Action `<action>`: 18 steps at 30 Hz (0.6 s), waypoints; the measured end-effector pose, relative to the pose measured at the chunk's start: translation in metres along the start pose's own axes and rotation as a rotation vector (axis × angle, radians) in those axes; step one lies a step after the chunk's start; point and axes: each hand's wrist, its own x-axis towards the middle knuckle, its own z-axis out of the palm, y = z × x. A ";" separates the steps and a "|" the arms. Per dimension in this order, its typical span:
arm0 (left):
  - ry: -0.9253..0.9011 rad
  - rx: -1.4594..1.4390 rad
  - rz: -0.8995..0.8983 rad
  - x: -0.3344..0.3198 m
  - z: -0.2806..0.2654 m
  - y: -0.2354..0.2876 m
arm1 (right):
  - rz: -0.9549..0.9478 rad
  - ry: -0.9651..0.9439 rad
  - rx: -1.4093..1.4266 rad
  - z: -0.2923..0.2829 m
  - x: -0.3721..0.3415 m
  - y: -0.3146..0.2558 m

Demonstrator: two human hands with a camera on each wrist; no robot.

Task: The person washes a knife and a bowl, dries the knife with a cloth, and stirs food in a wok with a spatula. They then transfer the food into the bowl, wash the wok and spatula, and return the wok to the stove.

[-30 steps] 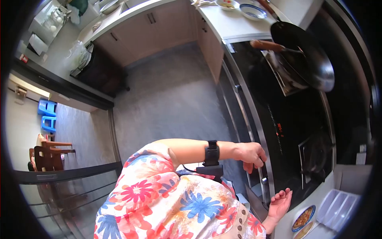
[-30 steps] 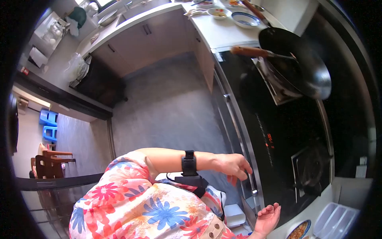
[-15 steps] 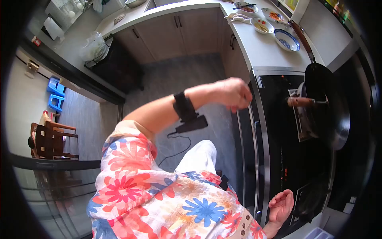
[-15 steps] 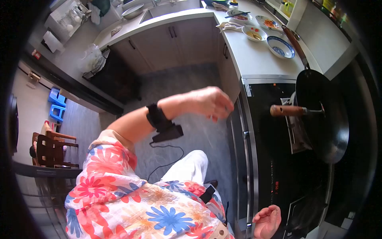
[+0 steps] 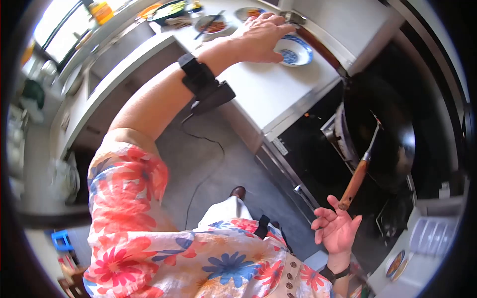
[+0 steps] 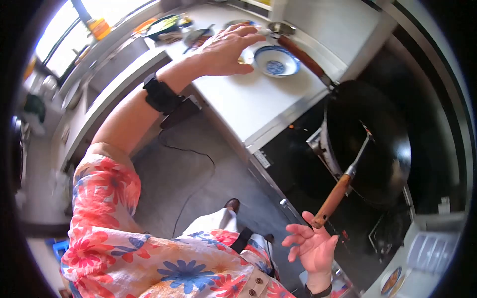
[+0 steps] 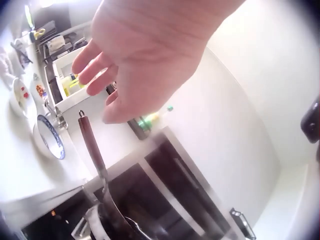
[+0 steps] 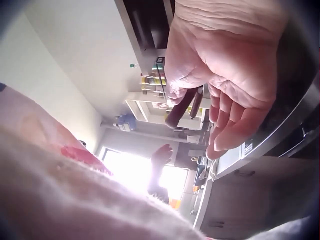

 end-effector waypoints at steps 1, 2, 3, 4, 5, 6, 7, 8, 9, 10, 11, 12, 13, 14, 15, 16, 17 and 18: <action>-0.013 -0.029 0.059 0.011 0.010 0.001 | -0.020 0.021 0.007 0.005 0.003 0.000; -0.025 -0.053 0.114 0.021 0.019 0.002 | -0.048 0.058 0.007 0.009 0.005 -0.001; -0.071 -0.087 0.105 0.028 0.021 0.012 | -0.058 0.038 0.018 0.011 0.008 -0.001; -0.040 -0.080 0.149 0.036 0.030 0.015 | -0.063 0.013 0.028 0.015 0.011 -0.002; -0.054 -0.049 0.138 0.045 0.035 0.016 | -0.075 0.029 0.031 0.020 0.014 -0.003; -0.066 -0.014 0.127 0.054 0.037 0.018 | -0.092 0.042 0.029 0.025 0.016 -0.004; -0.059 -0.021 0.147 0.065 0.042 0.018 | -0.105 0.082 0.061 0.030 0.019 -0.004; -0.018 0.046 0.170 0.076 0.049 0.017 | -0.119 0.120 0.096 0.034 0.020 -0.003; 0.026 0.112 0.190 0.086 0.056 0.015 | -0.139 0.130 0.097 0.034 0.019 -0.001; 0.036 0.101 0.209 0.096 0.063 0.014 | -0.151 0.155 0.091 0.033 0.018 0.002; -0.069 0.114 0.154 0.106 0.071 0.013 | -0.161 0.184 0.082 0.033 0.016 0.003; -0.173 0.126 0.097 0.115 0.079 0.013 | -0.179 0.203 0.075 0.036 0.015 0.003; -0.263 0.107 0.062 0.122 0.087 0.010 | -0.198 0.230 0.047 0.038 0.013 0.003; -0.339 0.097 0.032 0.127 0.096 0.008 | -0.213 0.255 0.023 0.040 0.011 0.003; -0.322 0.094 0.005 0.129 0.100 0.009 | -0.222 0.268 0.022 0.041 0.009 0.002; -0.309 0.096 -0.023 0.129 0.105 0.008 | -0.232 0.303 0.043 0.041 0.006 0.002; -0.312 0.095 -0.013 0.131 0.108 0.007 | -0.241 0.336 0.067 0.041 0.004 0.004; -0.343 0.094 -0.022 0.132 0.099 0.008 | -0.245 0.341 0.072 0.041 0.004 0.005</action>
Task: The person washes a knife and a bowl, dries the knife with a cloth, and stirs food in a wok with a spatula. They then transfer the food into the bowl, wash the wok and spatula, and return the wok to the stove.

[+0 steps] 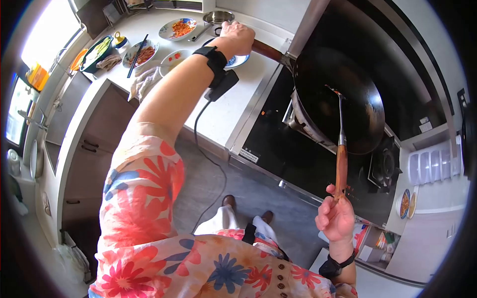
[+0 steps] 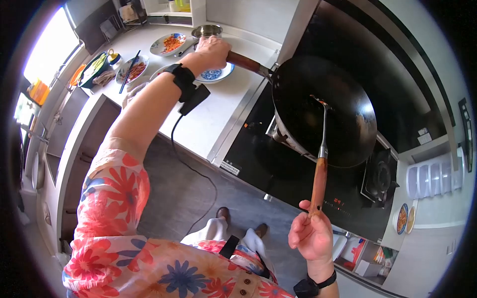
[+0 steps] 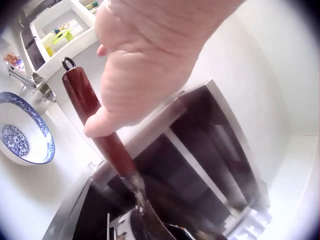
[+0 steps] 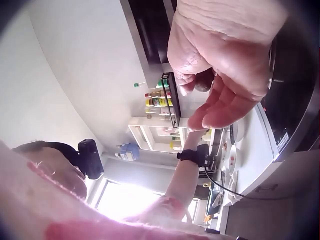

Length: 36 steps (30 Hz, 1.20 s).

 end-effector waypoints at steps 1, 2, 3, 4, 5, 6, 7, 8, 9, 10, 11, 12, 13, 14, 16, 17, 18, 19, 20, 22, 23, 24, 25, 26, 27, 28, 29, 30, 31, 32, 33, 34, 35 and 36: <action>-0.031 -0.005 -0.007 -0.003 -0.005 0.001 | 0.025 0.034 0.062 -0.001 -0.001 -0.001; -0.005 0.011 0.085 -0.011 -0.008 -0.003 | 0.044 0.069 0.125 -0.001 -0.003 -0.002; -0.147 -0.034 0.216 -0.014 -0.009 -0.011 | 0.057 0.099 0.137 0.000 -0.004 -0.005; -0.271 -0.082 0.223 -0.028 -0.018 -0.009 | 0.039 0.116 0.142 -0.002 -0.005 -0.009; -0.495 -0.085 0.222 -0.031 -0.018 -0.008 | 0.069 0.057 0.151 -0.005 -0.006 -0.013; -0.630 -0.217 0.260 -0.049 -0.030 -0.002 | 0.101 -0.004 0.159 -0.009 -0.005 -0.019; -0.730 -0.358 0.280 -0.065 -0.035 0.005 | 0.119 0.006 0.131 -0.012 -0.004 -0.024; -0.957 -0.703 0.126 -0.080 -0.032 0.011 | 0.108 0.014 0.131 -0.017 -0.003 -0.028; -1.083 -0.916 0.065 -0.095 -0.029 0.016 | 0.146 0.063 0.135 -0.024 0.000 -0.030; -1.136 -1.126 0.005 -0.114 -0.026 0.024 | 0.187 0.107 0.139 -0.027 0.002 -0.035; -1.158 -1.304 -0.006 -0.129 -0.020 0.034 | 0.175 0.182 0.072 -0.021 0.004 -0.039; -1.174 -1.483 -0.020 -0.145 -0.016 0.043 | 0.175 0.174 0.069 -0.024 0.004 -0.042; -1.088 -1.523 -0.044 -0.160 -0.019 0.056 | 0.168 0.138 0.058 -0.029 0.004 -0.042; -0.999 -1.558 -0.069 -0.173 -0.023 0.072 | 0.159 0.100 0.049 -0.032 0.004 -0.043; -0.893 -1.582 -0.056 -0.193 -0.021 0.096 | 0.135 0.059 -0.003 -0.033 -0.002 -0.046; -0.826 -1.626 -0.091 -0.211 -0.022 0.113 | 0.132 0.027 -0.078 -0.038 -0.009 -0.049; -0.769 -1.673 -0.119 -0.223 -0.022 0.126 | 0.128 0.007 -0.153 -0.041 -0.013 -0.049; -0.740 -1.677 -0.141 -0.233 -0.023 0.134 | 0.125 0.006 -0.152 -0.041 -0.018 -0.051; -0.703 -1.685 -0.157 -0.242 -0.019 0.139 | 0.144 -0.005 -0.159 -0.041 -0.021 -0.052; -0.661 -1.739 -0.188 -0.261 -0.022 0.146 | 0.155 -0.049 -0.217 -0.041 -0.028 -0.053; -0.648 -1.749 -0.173 -0.271 -0.022 0.146 | 0.161 -0.058 -0.227 -0.037 -0.031 -0.052; -0.630 -1.783 -0.189 -0.284 -0.021 0.146 | 0.179 -0.077 -0.229 -0.032 -0.034 -0.050; -0.612 -1.830 -0.193 -0.297 -0.022 0.142 | 0.177 -0.099 -0.255 -0.027 -0.036 -0.047; -0.591 -1.877 -0.198 -0.310 -0.026 0.141 | 0.176 -0.123 -0.282 -0.022 -0.040 -0.045; -0.572 -1.916 -0.210 -0.324 -0.029 0.135 | 0.176 -0.148 -0.310 -0.015 -0.041 -0.041; -0.549 -1.953 -0.223 -0.339 -0.032 0.128 | 0.194 -0.170 -0.330 -0.005 -0.042 -0.036; -0.521 -1.983 -0.254 -0.354 -0.034 0.121 | 0.212 -0.197 -0.352 0.005 -0.042 -0.030; -0.489 -2.003 -0.281 -0.368 -0.040 0.112 | 0.227 -0.226 -0.376 0.016 -0.041 -0.024; -0.474 -2.008 -0.307 -0.381 -0.043 0.102 | 0.248 -0.256 -0.382 0.026 -0.039 -0.017; -0.459 -2.012 -0.331 -0.396 -0.045 0.091 | 0.269 -0.279 -0.400 0.039 -0.036 -0.009; -0.428 -2.033 -0.353 -0.409 -0.044 0.084 | 0.297 -0.315 -0.399 0.049 -0.033 -0.004; -0.405 -2.045 -0.380 -0.425 -0.044 0.068 | 0.322 -0.347 -0.404 0.065 -0.028 0.008; -0.371 -2.073 -0.397 -0.442 -0.042 0.053 | 0.335 -0.376 -0.417 0.081 -0.022 0.021; -0.335 -2.098 -0.414 -0.460 -0.041 0.036 | 0.357 -0.400 -0.429 0.098 -0.015 0.036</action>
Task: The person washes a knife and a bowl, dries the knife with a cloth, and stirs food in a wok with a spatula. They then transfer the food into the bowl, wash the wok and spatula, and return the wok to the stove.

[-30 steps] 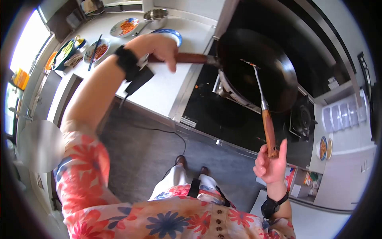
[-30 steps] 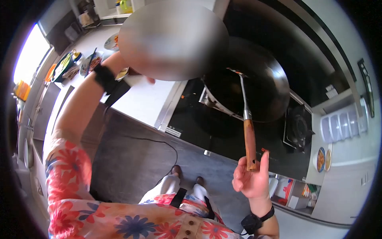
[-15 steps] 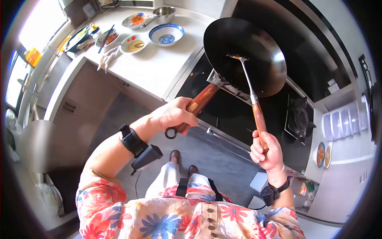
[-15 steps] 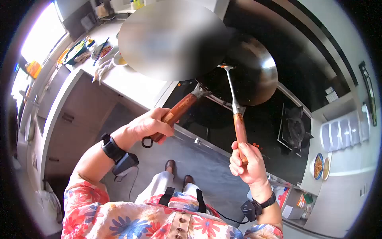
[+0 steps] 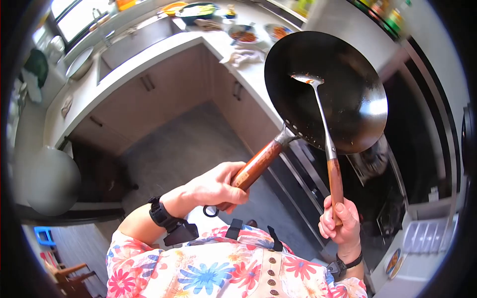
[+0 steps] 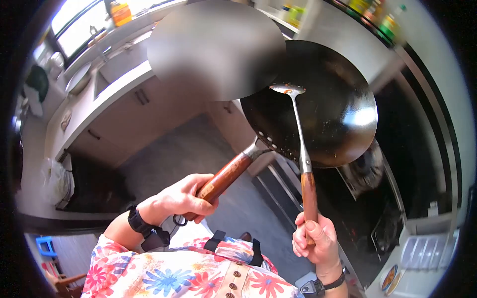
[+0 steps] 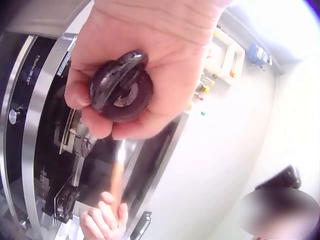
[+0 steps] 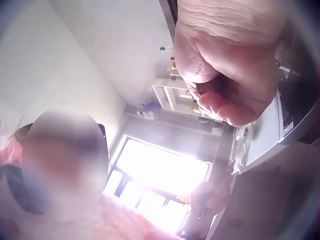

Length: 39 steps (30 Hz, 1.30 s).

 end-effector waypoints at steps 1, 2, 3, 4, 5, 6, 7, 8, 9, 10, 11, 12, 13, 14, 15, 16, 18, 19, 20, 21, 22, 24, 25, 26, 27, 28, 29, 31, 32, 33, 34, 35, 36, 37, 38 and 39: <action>0.026 -0.012 -0.006 -0.019 -0.018 0.005 | 0.018 -0.030 -0.011 0.017 0.018 0.005; 0.050 -0.016 0.006 -0.038 -0.038 0.010 | 0.027 -0.068 -0.022 0.036 0.038 0.010; 0.077 -0.025 0.022 -0.057 -0.061 0.013 | 0.047 -0.095 -0.022 0.056 0.059 0.017; 0.104 -0.038 0.024 -0.070 -0.079 0.017 | 0.075 -0.114 -0.014 0.071 0.077 0.019; 0.134 -0.041 0.031 -0.094 -0.103 0.025 | 0.078 -0.141 -0.021 0.099 0.098 0.025; 0.154 -0.056 0.042 -0.117 -0.126 0.033 | 0.095 -0.158 -0.032 0.126 0.118 0.031; 0.183 -0.058 0.046 -0.140 -0.151 0.039 | 0.109 -0.181 -0.018 0.154 0.139 0.036; 0.211 -0.058 0.054 -0.161 -0.174 0.044 | 0.119 -0.206 -0.007 0.181 0.160 0.042; 0.232 -0.059 0.073 -0.179 -0.199 0.046 | 0.138 -0.223 -0.012 0.209 0.181 0.047; 0.273 -0.087 0.082 -0.199 -0.217 0.055 | 0.148 -0.239 -0.025 0.231 0.202 0.054; 0.291 -0.112 0.091 -0.208 -0.227 0.061 | 0.175 -0.250 -0.029 0.242 0.218 0.054; 0.314 -0.129 0.114 -0.224 -0.250 0.067 | 0.194 -0.273 -0.041 0.265 0.242 0.058; 0.332 -0.135 0.129 -0.238 -0.270 0.070 | 0.227 -0.309 -0.037 0.287 0.263 0.061; 0.375 -0.156 0.137 -0.248 -0.290 0.071 | 0.239 -0.329 -0.051 0.305 0.285 0.065; 0.417 -0.180 0.146 -0.257 -0.307 0.071 | 0.274 -0.341 -0.053 0.321 0.307 0.068; 0.436 -0.197 0.159 -0.265 -0.325 0.073 | 0.313 -0.351 -0.056 0.337 0.330 0.071; 0.445 -0.252 0.199 -0.267 -0.343 0.075 | 0.363 -0.356 -0.120 0.354 0.367 0.069; 0.466 -0.266 0.207 -0.270 -0.357 0.077 | 0.390 -0.369 -0.166 0.365 0.387 0.071; 0.484 -0.273 0.214 -0.282 -0.382 0.084 | 0.410 -0.388 -0.215 0.389 0.413 0.074; 0.502 -0.279 0.221 -0.283 -0.398 0.088 | 0.421 -0.410 -0.224 0.400 0.435 0.074; 0.523 -0.281 0.238 -0.289 -0.419 0.090 | 0.435 -0.465 -0.367 0.417 0.459 0.076; 0.528 -0.319 0.233 -0.289 -0.456 0.095 | 0.453 -0.543 -0.516 0.445 0.503 0.068; 0.538 -0.354 0.250 -0.284 -0.467 0.094 | 0.525 -0.548 -0.753 0.455 0.517 0.056; 0.556 -0.354 0.266 -0.292 -0.490 0.097 | 0.580 -0.553 -0.996 0.477 0.541 0.055; 0.575 -0.352 0.264 -0.293 -0.506 0.100 | 0.537 -0.650 -1.163 0.482 0.569 0.047; 0.583 -0.359 0.256 -0.292 -0.519 0.101 | 0.434 -0.630 -1.277 0.497 0.590 0.036; 0.602 -0.337 0.233 -0.294 -0.533 0.102 | 0.338 -0.569 -1.245 0.505 0.619 0.025; 0.598 -0.346 0.246 -0.297 -0.558 0.100 | 0.094 -0.560 -1.250 0.535 0.671 0.002; 0.578 -0.364 0.252 -0.298 -0.569 0.096 | 0.006 -0.593 -1.245 0.550 0.697 -0.003; 0.602 -0.382 0.219 -0.297 -0.577 0.094 | -0.137 -0.678 -1.338 0.571 0.721 -0.007; 0.619 -0.398 0.205 -0.298 -0.585 0.093 | -0.264 -0.701 -1.517 0.594 0.752 -0.006; 0.617 -0.398 0.209 -0.291 -0.589 0.091 | -0.288 -0.750 -1.588 0.609 0.785 -0.008; 0.620 -0.395 0.213 -0.285 -0.593 0.090 | -0.531 -0.944 -1.756 0.614 0.842 -0.006; 0.637 -0.425 0.188 -0.280 -0.595 0.091 | -0.618 -0.937 -1.775 0.634 0.858 0.002; 0.634 -0.436 0.171 -0.276 -0.599 0.090 | -0.684 -0.965 -1.842 0.654 0.876 0.012; 0.595 -0.400 0.190 -0.293 -0.620 0.076 | -0.802 -0.899 -1.961 0.681 0.872 0.028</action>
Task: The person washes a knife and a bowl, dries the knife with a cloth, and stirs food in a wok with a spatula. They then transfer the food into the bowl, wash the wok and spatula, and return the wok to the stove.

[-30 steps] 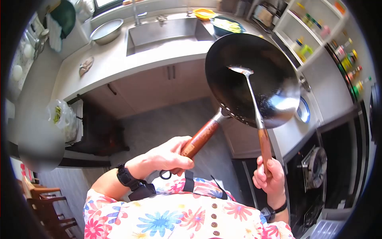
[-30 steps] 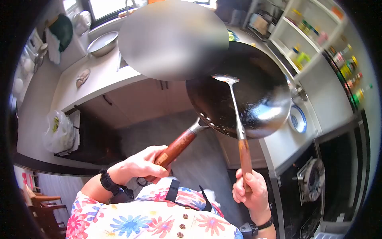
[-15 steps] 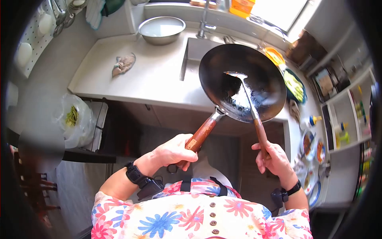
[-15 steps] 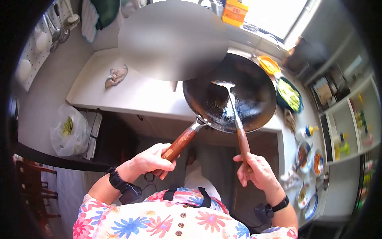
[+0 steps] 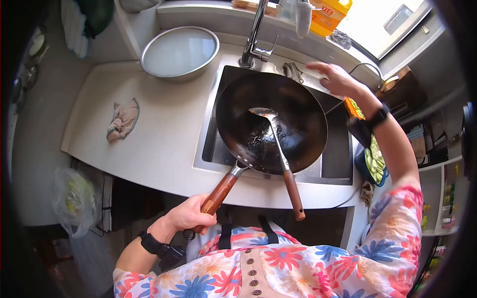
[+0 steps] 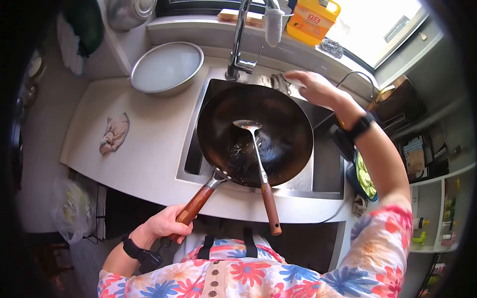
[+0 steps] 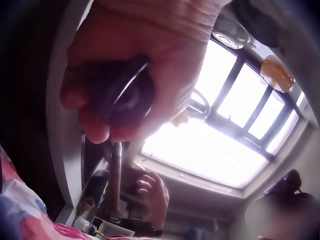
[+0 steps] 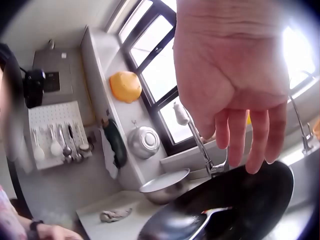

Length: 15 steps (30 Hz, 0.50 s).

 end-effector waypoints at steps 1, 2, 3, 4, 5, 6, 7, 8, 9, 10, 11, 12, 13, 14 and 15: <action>0.002 -0.013 -0.005 0.003 -0.003 -0.003 | 0.012 -0.009 -0.134 0.010 0.026 0.006; 0.008 -0.017 -0.007 0.004 -0.005 -0.005 | 0.017 -0.019 -0.261 0.021 0.052 0.011; 0.015 -0.014 -0.021 0.008 -0.007 -0.003 | 0.021 -0.025 -0.361 0.026 0.073 0.010; 0.022 -0.009 -0.033 0.011 -0.010 -0.002 | 0.024 -0.030 -0.462 0.031 0.092 0.010; 0.019 -0.012 -0.031 0.015 -0.013 -0.001 | 0.023 -0.033 -0.465 0.036 0.109 0.010; 0.020 -0.008 -0.040 0.018 -0.016 -0.002 | 0.001 -0.014 -0.541 0.044 0.127 0.014; -0.004 0.015 -0.041 0.022 -0.028 0.001 | 0.005 0.010 -0.636 0.044 0.139 0.018; 0.008 -0.006 -0.063 0.021 -0.024 0.005 | 0.029 -0.030 -0.606 0.050 0.149 0.026; 0.018 -0.006 -0.058 0.018 -0.033 0.004 | 0.020 -0.022 -0.604 0.050 0.160 0.019; 0.015 -0.005 -0.084 0.019 -0.031 0.008 | 0.059 -0.076 -0.720 0.053 0.164 0.025; 0.010 -0.006 -0.111 0.020 -0.027 0.009 | 0.095 -0.131 -0.836 0.058 0.164 0.031; 0.021 -0.007 -0.127 0.021 -0.024 0.011 | 0.097 -0.121 -0.881 0.060 0.162 0.034; 0.027 -0.008 -0.141 0.023 -0.021 0.012 | 0.088 -0.151 -0.867 0.061 0.156 0.036; 0.009 0.026 -0.104 0.028 -0.042 0.011 | 0.152 -0.174 -0.808 0.049 0.150 0.028; 0.002 0.038 -0.108 0.028 -0.040 0.013 | 0.181 -0.220 -0.713 0.047 0.140 0.029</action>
